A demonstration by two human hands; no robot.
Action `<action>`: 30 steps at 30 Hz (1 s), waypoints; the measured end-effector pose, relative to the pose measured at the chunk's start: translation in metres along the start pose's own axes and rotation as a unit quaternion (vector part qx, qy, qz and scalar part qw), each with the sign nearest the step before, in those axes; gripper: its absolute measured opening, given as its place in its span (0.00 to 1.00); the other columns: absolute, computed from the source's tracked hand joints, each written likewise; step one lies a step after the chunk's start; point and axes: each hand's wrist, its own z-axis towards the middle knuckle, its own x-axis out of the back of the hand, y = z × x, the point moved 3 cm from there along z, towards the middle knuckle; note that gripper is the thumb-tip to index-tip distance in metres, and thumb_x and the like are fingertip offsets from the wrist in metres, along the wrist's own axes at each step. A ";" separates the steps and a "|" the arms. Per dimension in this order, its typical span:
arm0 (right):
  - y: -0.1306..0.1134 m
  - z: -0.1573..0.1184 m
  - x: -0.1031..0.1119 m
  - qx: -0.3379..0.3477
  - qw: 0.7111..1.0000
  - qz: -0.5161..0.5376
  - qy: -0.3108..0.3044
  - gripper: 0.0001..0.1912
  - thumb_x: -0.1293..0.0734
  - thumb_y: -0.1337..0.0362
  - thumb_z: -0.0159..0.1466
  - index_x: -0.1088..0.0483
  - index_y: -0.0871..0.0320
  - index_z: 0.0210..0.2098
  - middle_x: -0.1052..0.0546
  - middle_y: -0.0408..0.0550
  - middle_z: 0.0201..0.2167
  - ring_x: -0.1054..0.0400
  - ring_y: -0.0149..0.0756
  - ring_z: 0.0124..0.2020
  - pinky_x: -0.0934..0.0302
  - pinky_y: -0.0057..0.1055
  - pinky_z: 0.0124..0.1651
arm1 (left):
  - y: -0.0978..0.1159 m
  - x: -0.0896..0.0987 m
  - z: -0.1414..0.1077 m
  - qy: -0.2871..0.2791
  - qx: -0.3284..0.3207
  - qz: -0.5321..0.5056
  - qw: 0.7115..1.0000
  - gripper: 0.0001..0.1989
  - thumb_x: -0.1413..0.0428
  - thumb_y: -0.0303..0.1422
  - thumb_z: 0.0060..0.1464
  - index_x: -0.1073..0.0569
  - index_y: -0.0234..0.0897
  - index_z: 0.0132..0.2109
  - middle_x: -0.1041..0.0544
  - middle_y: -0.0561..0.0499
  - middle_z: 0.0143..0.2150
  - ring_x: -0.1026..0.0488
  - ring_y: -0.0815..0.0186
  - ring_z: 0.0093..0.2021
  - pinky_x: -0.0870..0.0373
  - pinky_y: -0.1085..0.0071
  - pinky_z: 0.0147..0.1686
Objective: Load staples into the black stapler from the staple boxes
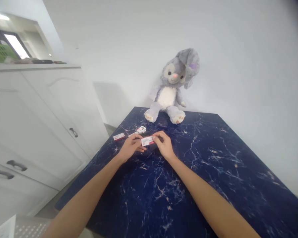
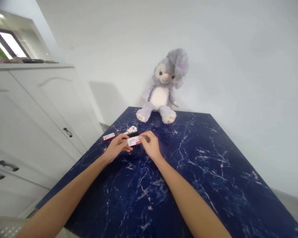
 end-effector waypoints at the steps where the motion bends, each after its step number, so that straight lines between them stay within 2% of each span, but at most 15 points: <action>1: 0.002 0.001 0.001 -0.018 1.000 0.017 0.000 0.09 0.33 0.58 0.63 0.24 0.56 0.33 0.25 0.46 0.34 0.29 0.38 0.36 0.34 0.33 0.39 | -0.001 0.000 0.000 -0.003 0.002 0.000 1.000 0.17 0.39 0.43 0.56 0.33 0.38 0.45 0.20 0.50 0.31 0.18 0.60 0.31 0.21 0.68 0.33; 4: 0.007 0.004 0.002 -0.071 0.996 0.058 -0.013 0.11 0.32 0.55 0.60 0.25 0.56 0.30 0.24 0.45 0.31 0.30 0.38 0.33 0.35 0.33 0.39 | -0.005 0.001 0.002 0.014 -0.004 -0.007 1.000 0.16 0.37 0.42 0.53 0.33 0.38 0.40 0.21 0.53 0.28 0.19 0.62 0.29 0.22 0.68 0.33; 6: 0.008 0.005 0.002 -0.098 0.992 0.080 -0.028 0.12 0.31 0.53 0.59 0.25 0.56 0.29 0.24 0.45 0.30 0.31 0.37 0.32 0.36 0.33 0.39 | -0.005 0.002 0.002 0.035 -0.013 -0.011 0.999 0.16 0.37 0.41 0.53 0.31 0.37 0.41 0.21 0.53 0.28 0.19 0.63 0.29 0.22 0.69 0.34; 8: 0.010 0.005 0.001 -0.120 0.987 0.097 -0.045 0.14 0.31 0.52 0.58 0.26 0.56 0.27 0.24 0.44 0.28 0.32 0.37 0.30 0.37 0.32 0.37 | -0.005 0.003 0.002 0.045 -0.023 -0.014 0.999 0.19 0.37 0.40 0.54 0.30 0.38 0.50 0.20 0.52 0.31 0.19 0.64 0.31 0.21 0.68 0.35; 11: 0.015 0.004 0.000 -0.132 0.983 0.107 -0.063 0.17 0.31 0.50 0.59 0.27 0.57 0.26 0.26 0.43 0.26 0.34 0.36 0.29 0.38 0.31 0.35 | -0.004 0.000 0.001 0.024 -0.027 -0.030 0.999 0.28 0.37 0.38 0.55 0.31 0.40 0.61 0.18 0.48 0.42 0.19 0.62 0.41 0.20 0.67 0.38; 14: 0.020 0.004 0.001 -0.124 0.985 0.107 -0.059 0.19 0.32 0.48 0.61 0.28 0.57 0.24 0.27 0.42 0.25 0.35 0.35 0.28 0.38 0.31 0.35 | -0.007 -0.003 0.001 -0.001 -0.006 -0.045 0.999 0.24 0.37 0.40 0.55 0.25 0.38 0.57 0.19 0.43 0.50 0.20 0.59 0.45 0.19 0.65 0.39; 20: 0.020 0.006 0.002 -0.105 0.990 0.091 -0.039 0.19 0.33 0.52 0.62 0.30 0.57 0.21 0.31 0.42 0.24 0.38 0.33 0.27 0.41 0.30 0.33 | -0.015 0.003 0.005 0.053 0.010 -0.044 0.998 0.20 0.32 0.39 0.49 0.20 0.34 0.48 0.17 0.43 0.42 0.20 0.60 0.39 0.19 0.68 0.33; 24: 0.020 0.007 0.003 -0.096 0.993 0.067 -0.015 0.18 0.33 0.53 0.62 0.30 0.57 0.21 0.31 0.42 0.25 0.37 0.34 0.29 0.42 0.31 0.35 | -0.014 0.004 0.006 0.079 0.021 -0.074 0.994 0.19 0.31 0.38 0.46 0.19 0.34 0.44 0.17 0.44 0.42 0.21 0.62 0.38 0.20 0.71 0.31; 30: 0.026 0.007 0.005 -0.103 0.994 0.039 0.026 0.20 0.36 0.51 0.64 0.30 0.56 0.22 0.30 0.42 0.24 0.37 0.35 0.27 0.42 0.31 0.33 | -0.012 0.003 0.005 0.101 0.030 -0.130 0.986 0.16 0.33 0.36 0.48 0.20 0.32 0.43 0.18 0.42 0.43 0.20 0.60 0.41 0.19 0.68 0.34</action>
